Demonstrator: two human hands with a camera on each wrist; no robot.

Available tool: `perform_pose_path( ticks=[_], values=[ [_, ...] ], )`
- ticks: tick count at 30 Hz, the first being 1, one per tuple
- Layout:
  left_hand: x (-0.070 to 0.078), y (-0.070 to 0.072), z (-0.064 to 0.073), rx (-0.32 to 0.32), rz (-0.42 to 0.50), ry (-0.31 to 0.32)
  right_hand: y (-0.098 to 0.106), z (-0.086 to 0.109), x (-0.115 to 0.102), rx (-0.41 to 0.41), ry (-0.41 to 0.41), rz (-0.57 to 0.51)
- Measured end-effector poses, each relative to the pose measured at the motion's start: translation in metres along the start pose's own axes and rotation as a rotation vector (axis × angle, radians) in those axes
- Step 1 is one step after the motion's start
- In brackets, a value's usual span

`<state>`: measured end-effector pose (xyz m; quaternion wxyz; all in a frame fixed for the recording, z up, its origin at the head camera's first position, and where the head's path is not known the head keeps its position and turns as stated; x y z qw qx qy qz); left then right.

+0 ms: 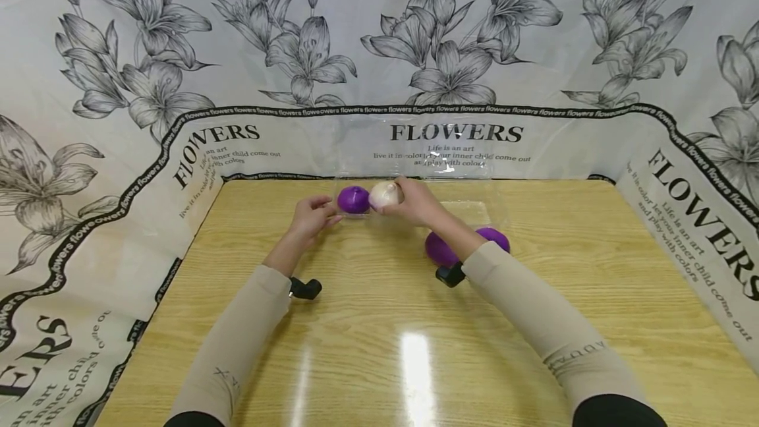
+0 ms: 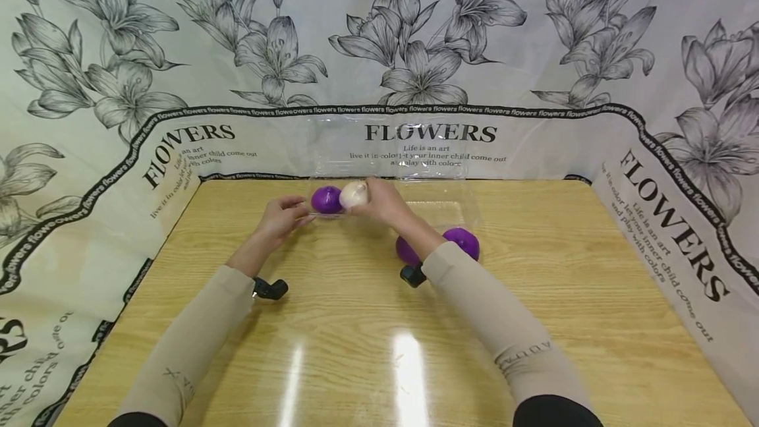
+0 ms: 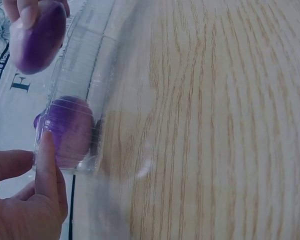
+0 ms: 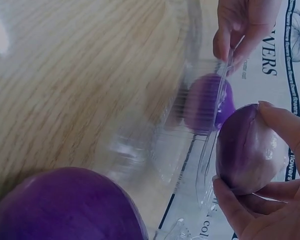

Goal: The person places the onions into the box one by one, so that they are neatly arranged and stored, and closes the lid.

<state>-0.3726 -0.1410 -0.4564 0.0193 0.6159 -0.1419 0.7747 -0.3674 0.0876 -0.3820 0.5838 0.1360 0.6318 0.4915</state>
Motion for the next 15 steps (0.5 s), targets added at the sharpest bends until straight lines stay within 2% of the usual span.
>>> perform_pose_path(
  ticks=[7,15],
  values=[
    [-0.001,0.001,0.0,-0.003,0.0,-0.003,0.0,-0.01,0.001,0.006,-0.024,0.067],
    [-0.001,0.0,0.0,0.0,0.025,-0.007,-0.005,-0.023,0.005,0.009,-0.057,0.077]
  ],
)
Point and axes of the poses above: each hand's wrist, its own z-axis away from the middle knuckle, its own y-axis out of the back of the hand, x = y × z, the point moved 5 cm from there along -z, towards the middle knuckle, and after that the axes turned 14 degrees about -x, right-handed, at the moved point
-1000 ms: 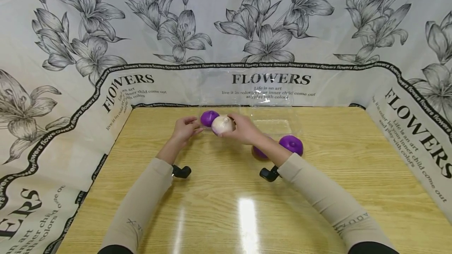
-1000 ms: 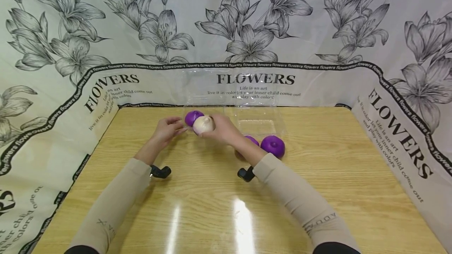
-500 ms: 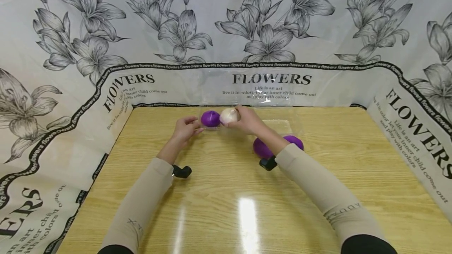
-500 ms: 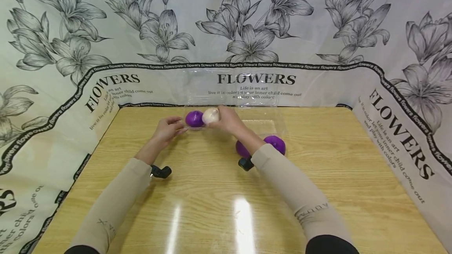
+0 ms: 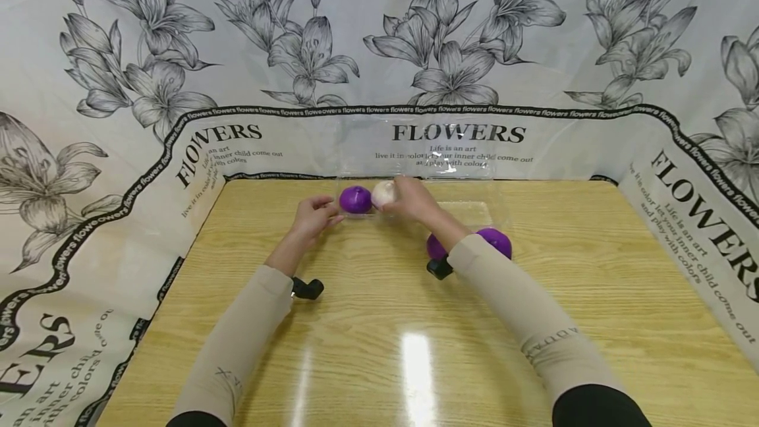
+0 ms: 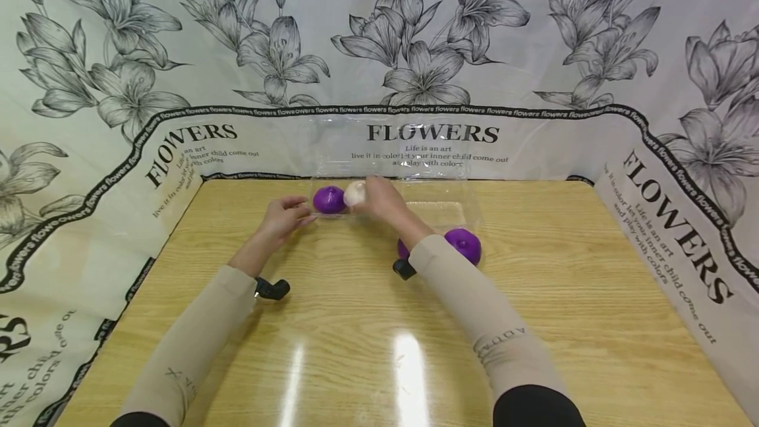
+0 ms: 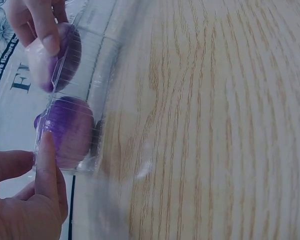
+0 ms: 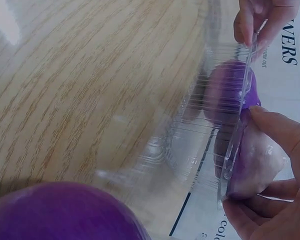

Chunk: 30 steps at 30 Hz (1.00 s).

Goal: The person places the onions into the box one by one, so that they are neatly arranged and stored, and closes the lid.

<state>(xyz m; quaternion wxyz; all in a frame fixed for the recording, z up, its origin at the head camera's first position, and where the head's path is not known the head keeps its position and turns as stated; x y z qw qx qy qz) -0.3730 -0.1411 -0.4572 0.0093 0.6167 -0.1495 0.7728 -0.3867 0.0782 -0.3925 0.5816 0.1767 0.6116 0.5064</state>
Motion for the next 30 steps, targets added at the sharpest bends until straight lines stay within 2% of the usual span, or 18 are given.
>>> perform_pose_path(
  ticks=[9,23,30],
  values=[
    [-0.002,0.0,0.0,0.002,-0.019,-0.005,-0.006,-0.012,0.004,0.013,-0.055,0.07],
    [0.0,-0.001,-0.001,-0.002,-0.025,-0.008,-0.005,-0.02,0.003,0.026,-0.121,0.068],
    [0.0,-0.002,0.001,0.006,-0.025,-0.001,-0.009,-0.027,0.007,0.032,-0.144,0.153]
  ],
)
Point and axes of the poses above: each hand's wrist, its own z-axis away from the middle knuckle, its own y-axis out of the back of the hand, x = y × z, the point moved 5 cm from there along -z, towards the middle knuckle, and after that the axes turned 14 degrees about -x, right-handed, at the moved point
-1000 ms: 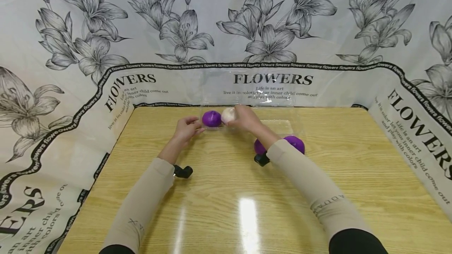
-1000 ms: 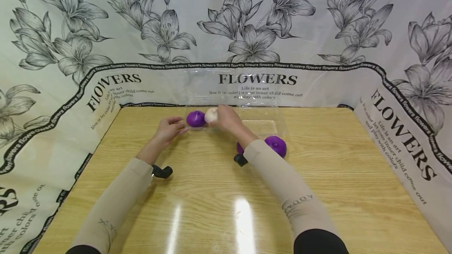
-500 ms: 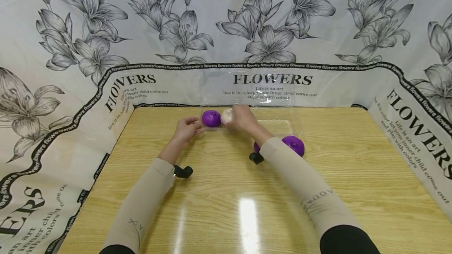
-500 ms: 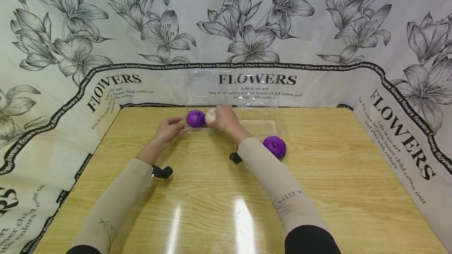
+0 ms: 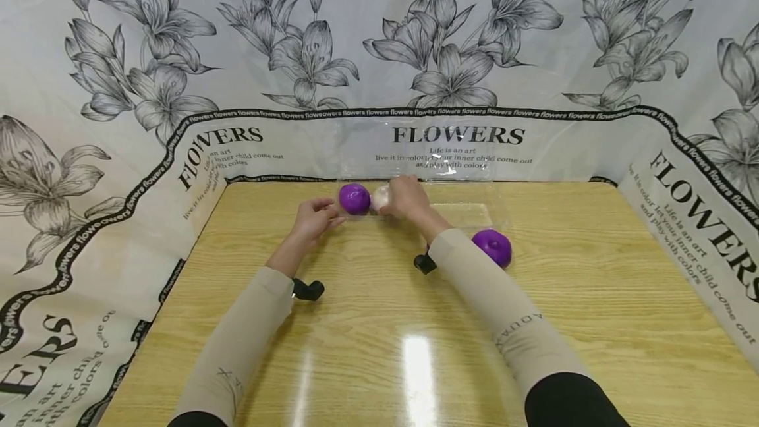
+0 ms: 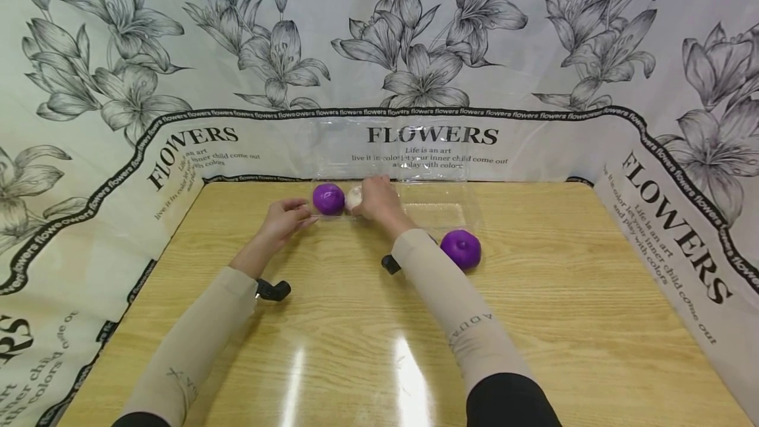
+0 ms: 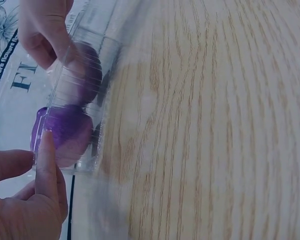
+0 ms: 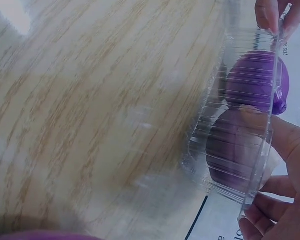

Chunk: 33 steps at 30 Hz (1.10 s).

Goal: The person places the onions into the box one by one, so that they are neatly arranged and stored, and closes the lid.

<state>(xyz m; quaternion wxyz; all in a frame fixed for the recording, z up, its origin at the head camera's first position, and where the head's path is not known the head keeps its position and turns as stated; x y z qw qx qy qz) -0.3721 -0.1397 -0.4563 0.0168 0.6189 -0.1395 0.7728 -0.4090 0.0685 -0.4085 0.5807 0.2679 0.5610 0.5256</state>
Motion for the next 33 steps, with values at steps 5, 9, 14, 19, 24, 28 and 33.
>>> perform_pose_path(
  ticks=[5,9,14,19,24,28,33],
  values=[
    [0.0,-0.001,0.0,-0.002,0.003,-0.008,-0.003,-0.001,0.0,0.007,-0.014,0.04],
    [-0.001,0.001,0.0,-0.004,-0.003,-0.007,-0.004,-0.001,-0.001,0.014,-0.017,0.026],
    [-0.002,0.004,0.0,0.001,0.004,-0.003,-0.006,-0.003,-0.002,0.001,0.001,0.01],
    [-0.002,0.005,0.002,0.004,-0.002,0.0,0.003,-0.001,-0.003,-0.014,0.044,-0.069],
    [0.0,0.004,0.001,0.005,0.002,-0.003,0.028,0.003,0.002,0.014,0.07,-0.224],
    [0.001,0.002,0.001,0.001,-0.002,-0.006,0.048,0.0,0.01,0.074,0.081,-0.28],
    [-0.001,0.001,0.0,0.003,-0.001,-0.003,0.063,-0.006,0.024,0.105,0.084,-0.356]
  ],
)
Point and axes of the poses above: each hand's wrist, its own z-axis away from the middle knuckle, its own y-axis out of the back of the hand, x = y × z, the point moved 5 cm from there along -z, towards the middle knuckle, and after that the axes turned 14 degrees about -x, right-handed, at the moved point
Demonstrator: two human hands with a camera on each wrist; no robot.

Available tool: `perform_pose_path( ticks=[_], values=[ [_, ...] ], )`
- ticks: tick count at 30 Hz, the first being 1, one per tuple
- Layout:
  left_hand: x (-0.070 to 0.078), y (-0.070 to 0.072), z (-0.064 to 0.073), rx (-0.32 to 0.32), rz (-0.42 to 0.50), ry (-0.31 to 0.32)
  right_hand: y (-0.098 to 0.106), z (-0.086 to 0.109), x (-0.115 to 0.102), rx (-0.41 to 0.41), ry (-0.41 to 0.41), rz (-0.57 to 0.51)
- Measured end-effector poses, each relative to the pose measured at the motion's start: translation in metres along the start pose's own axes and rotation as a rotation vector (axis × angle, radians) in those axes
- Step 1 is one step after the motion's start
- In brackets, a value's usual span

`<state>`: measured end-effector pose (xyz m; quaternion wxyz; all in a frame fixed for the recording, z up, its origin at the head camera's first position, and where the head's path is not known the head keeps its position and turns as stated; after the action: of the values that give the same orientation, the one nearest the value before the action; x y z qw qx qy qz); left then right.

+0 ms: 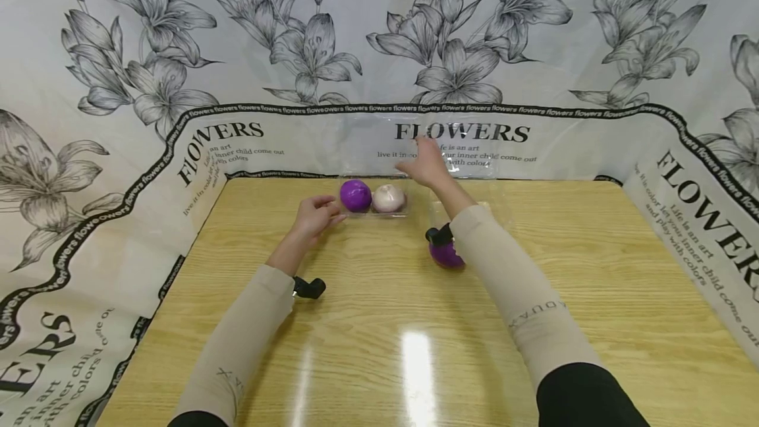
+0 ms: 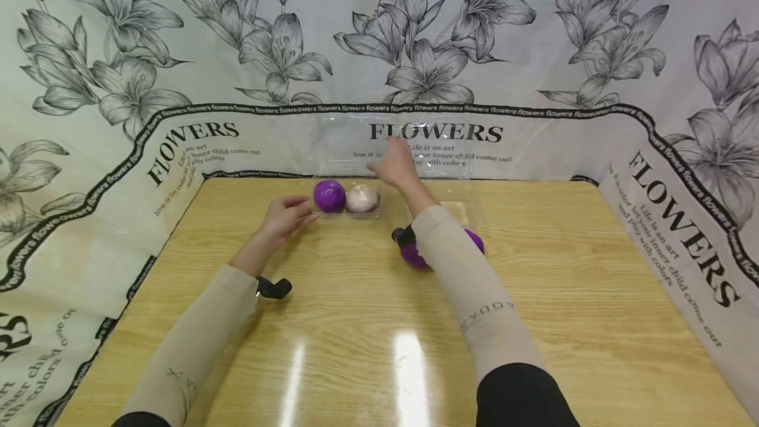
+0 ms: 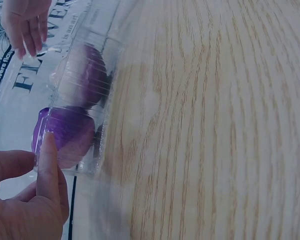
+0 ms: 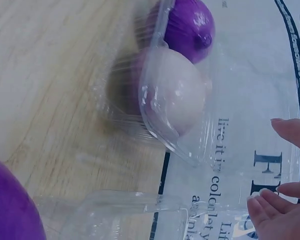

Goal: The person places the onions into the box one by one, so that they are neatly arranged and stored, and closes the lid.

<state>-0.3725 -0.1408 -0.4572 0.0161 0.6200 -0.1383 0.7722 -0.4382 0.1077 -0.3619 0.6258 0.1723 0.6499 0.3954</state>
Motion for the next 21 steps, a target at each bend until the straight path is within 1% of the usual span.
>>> perform_pose_path(
  ticks=[4,9,16,21],
  values=[
    [0.001,0.0,0.0,-0.003,0.005,-0.001,0.006,-0.003,0.005,-0.005,-0.008,-0.041],
    [0.0,0.0,0.001,0.0,0.008,0.001,0.004,-0.004,0.007,-0.019,-0.006,-0.092],
    [0.0,0.0,0.0,-0.006,0.01,-0.011,0.0,-0.009,0.008,-0.03,-0.013,-0.095],
    [0.0,0.0,-0.001,-0.006,0.016,-0.006,-0.001,-0.012,0.008,-0.036,-0.016,-0.106]
  ],
)
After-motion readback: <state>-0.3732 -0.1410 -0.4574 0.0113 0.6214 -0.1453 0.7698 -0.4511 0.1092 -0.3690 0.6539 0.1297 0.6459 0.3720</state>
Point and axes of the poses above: each hand's wrist, its own z-axis away from the middle knuckle, its own y-axis out of the back of the hand, x = y × z, the point moved 5 cm from there along -z, towards the middle knuckle, and after that the axes turned 14 degrees about -x, right-handed, at the moved point
